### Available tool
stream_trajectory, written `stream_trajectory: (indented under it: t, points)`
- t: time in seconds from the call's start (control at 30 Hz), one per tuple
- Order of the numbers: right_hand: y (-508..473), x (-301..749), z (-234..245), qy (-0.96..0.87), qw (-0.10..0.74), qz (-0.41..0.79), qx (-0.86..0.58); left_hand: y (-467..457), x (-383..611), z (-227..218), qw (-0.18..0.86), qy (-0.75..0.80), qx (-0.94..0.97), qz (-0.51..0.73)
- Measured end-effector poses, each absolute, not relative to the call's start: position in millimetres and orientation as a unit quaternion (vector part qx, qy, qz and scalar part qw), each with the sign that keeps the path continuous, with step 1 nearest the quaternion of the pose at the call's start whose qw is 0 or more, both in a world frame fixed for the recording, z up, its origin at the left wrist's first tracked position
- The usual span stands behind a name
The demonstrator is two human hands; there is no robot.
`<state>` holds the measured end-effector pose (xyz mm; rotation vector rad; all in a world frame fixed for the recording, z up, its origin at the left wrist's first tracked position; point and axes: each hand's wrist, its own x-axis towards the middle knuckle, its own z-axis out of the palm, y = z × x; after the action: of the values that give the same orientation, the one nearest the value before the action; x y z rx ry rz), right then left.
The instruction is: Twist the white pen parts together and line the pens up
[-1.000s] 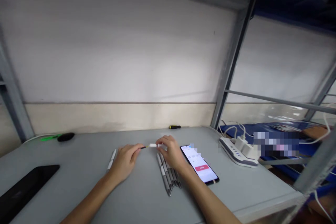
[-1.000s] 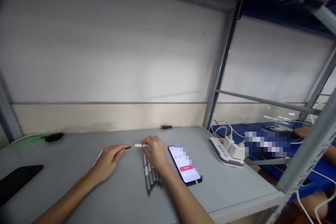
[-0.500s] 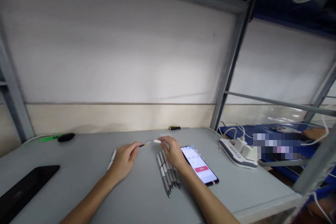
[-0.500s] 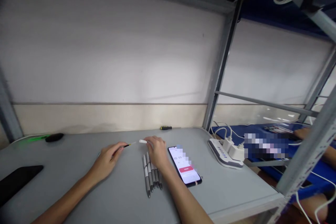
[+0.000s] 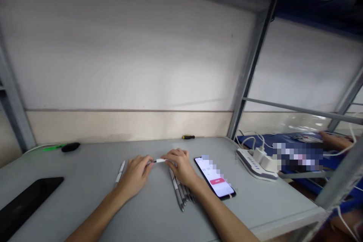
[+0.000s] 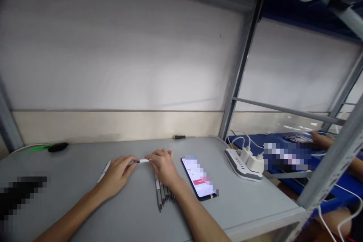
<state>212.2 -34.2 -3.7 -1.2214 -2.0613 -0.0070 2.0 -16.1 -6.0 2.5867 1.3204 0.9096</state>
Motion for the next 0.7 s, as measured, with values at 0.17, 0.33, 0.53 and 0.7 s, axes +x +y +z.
stream_trajectory:
  t: [0.17, 0.33, 0.53, 0.7]
  points:
    - [-34.5, 211.4, -1.1, -0.799, 0.404, 0.035, -0.443, -15.7, 1.4, -7.9, 0.048, 0.422, 0.855, 0.296]
    - [-34.2, 212.4, 1.9, -0.790, 0.435, 0.077, -0.426, -15.3, 0.5, -6.2, 0.060, 0.405, 0.863, 0.295]
    - [-35.2, 213.0, 4.4, -0.782, 0.439, 0.150, -0.416, -16.7, 0.4, -2.4, 0.063, 0.405, 0.865, 0.290]
    - [-36.1, 212.7, 4.6, -0.763, 0.447, 0.190, -0.427, -16.5, -0.7, -3.2, 0.070, 0.387, 0.871, 0.294]
